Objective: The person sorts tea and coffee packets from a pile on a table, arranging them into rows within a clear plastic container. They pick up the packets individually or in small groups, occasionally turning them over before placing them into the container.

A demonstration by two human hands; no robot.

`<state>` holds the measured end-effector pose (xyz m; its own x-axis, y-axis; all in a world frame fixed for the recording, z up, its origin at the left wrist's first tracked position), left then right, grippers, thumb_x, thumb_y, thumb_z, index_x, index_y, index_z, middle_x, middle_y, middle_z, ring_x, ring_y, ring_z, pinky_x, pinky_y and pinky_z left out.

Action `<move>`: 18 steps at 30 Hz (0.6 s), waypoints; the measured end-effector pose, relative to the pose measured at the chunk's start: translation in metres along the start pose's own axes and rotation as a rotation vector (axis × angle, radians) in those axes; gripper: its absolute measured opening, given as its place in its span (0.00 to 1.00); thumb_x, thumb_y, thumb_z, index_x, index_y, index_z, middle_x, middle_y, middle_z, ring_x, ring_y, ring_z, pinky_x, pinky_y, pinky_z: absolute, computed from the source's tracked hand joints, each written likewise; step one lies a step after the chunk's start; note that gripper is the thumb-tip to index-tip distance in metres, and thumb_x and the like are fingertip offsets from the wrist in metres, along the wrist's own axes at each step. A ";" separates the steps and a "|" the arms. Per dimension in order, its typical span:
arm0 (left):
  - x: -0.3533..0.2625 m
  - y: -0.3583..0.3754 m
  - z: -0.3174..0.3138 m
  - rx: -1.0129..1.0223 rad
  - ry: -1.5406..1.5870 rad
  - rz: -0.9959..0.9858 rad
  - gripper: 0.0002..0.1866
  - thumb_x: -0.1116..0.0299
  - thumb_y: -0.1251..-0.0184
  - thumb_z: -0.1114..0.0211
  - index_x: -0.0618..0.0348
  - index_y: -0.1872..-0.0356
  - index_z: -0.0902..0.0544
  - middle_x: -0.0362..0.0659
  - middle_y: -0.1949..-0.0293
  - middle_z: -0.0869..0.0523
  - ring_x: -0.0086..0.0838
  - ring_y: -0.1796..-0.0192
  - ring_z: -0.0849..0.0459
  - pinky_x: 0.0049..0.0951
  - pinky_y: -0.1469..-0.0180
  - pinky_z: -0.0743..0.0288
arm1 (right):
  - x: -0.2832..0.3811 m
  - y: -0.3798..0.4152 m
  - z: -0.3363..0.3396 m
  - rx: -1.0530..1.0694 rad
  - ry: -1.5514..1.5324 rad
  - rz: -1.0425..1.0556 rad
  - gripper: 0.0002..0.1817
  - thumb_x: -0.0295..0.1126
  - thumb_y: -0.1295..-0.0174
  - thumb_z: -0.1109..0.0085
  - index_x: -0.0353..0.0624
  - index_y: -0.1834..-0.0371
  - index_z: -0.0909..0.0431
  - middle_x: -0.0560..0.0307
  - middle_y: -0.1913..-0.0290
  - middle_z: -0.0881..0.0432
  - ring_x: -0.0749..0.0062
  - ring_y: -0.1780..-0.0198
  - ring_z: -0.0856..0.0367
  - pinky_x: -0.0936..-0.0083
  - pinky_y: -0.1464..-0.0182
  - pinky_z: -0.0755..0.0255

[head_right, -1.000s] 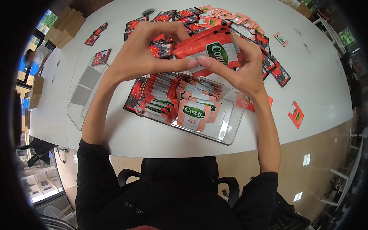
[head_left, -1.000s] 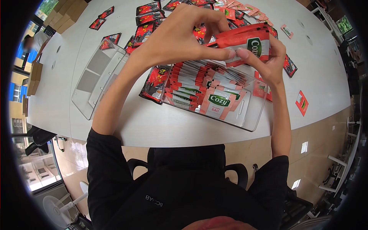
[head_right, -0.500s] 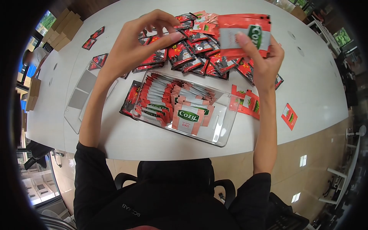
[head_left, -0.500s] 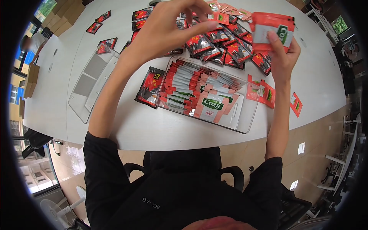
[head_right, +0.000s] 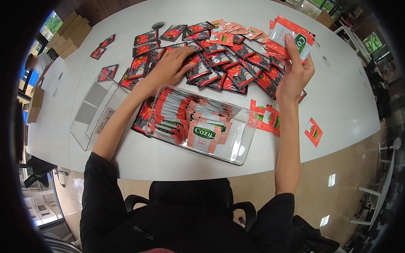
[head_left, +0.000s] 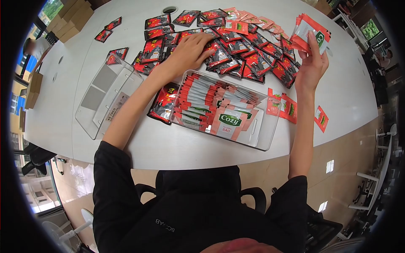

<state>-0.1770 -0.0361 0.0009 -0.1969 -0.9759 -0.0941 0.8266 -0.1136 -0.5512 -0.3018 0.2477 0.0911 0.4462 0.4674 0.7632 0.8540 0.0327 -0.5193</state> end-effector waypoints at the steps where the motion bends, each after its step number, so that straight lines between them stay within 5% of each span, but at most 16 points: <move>1: 0.002 0.003 -0.010 -0.059 -0.059 -0.040 0.21 0.59 0.22 0.45 0.59 0.36 0.26 0.49 0.35 0.22 0.42 0.32 0.25 0.42 0.30 0.36 | 0.001 0.001 -0.002 0.024 0.063 -0.001 0.11 0.35 0.36 0.31 0.39 0.57 0.14 0.65 0.63 0.14 0.87 0.67 0.24 0.82 0.66 0.34; 3: -0.011 0.005 -0.009 -0.073 -0.108 -0.020 0.20 0.60 0.21 0.48 0.58 0.35 0.26 0.48 0.33 0.23 0.41 0.31 0.26 0.41 0.29 0.37 | 0.000 0.002 -0.003 0.044 0.125 -0.004 0.13 0.37 0.36 0.30 0.39 0.57 0.13 0.65 0.65 0.14 0.86 0.67 0.23 0.81 0.64 0.32; 6: -0.017 0.005 -0.007 -0.059 -0.084 0.049 0.19 0.61 0.21 0.48 0.57 0.35 0.25 0.48 0.35 0.21 0.41 0.31 0.26 0.42 0.28 0.38 | 0.003 0.008 -0.014 0.292 0.798 0.266 0.25 0.44 0.44 0.24 0.32 0.54 0.14 0.59 0.72 0.13 0.78 0.71 0.20 0.76 0.60 0.25; 9: -0.017 0.003 -0.001 -0.069 -0.042 0.061 0.17 0.62 0.22 0.44 0.56 0.38 0.22 0.48 0.39 0.18 0.40 0.33 0.23 0.39 0.32 0.32 | -0.003 0.017 -0.021 0.354 0.989 0.290 0.21 0.42 0.43 0.24 0.34 0.58 0.14 0.62 0.73 0.16 0.82 0.72 0.26 0.83 0.64 0.31; 13: -0.006 -0.008 0.020 -0.062 0.548 0.320 0.13 0.63 0.27 0.35 0.60 0.50 0.15 0.46 0.53 0.11 0.31 0.51 0.12 0.31 0.46 0.21 | -0.007 0.013 -0.016 0.327 0.945 0.403 0.29 0.45 0.47 0.22 0.28 0.53 0.15 0.52 0.73 0.14 0.75 0.75 0.21 0.75 0.68 0.27; 18: -0.047 -0.024 0.111 -0.091 0.459 0.157 0.12 0.62 0.31 0.30 0.62 0.57 0.13 0.42 0.63 0.10 0.25 0.61 0.16 0.29 0.53 0.24 | 0.005 0.015 -0.020 0.288 0.922 0.465 0.26 0.45 0.48 0.21 0.30 0.61 0.15 0.56 0.75 0.15 0.77 0.77 0.23 0.79 0.70 0.30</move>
<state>-0.1289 -0.0084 0.1109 -0.3028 -0.7949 -0.5257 0.8192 0.0648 -0.5698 -0.2814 0.2330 0.0950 0.8443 -0.3560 0.4005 0.5068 0.2874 -0.8128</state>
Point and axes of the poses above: each hand's wrist, its own y-axis away from the middle knuckle, its own z-axis out of the back of the hand, x = y × z, the point moved 3 cm from there along -y, towards the middle knuckle
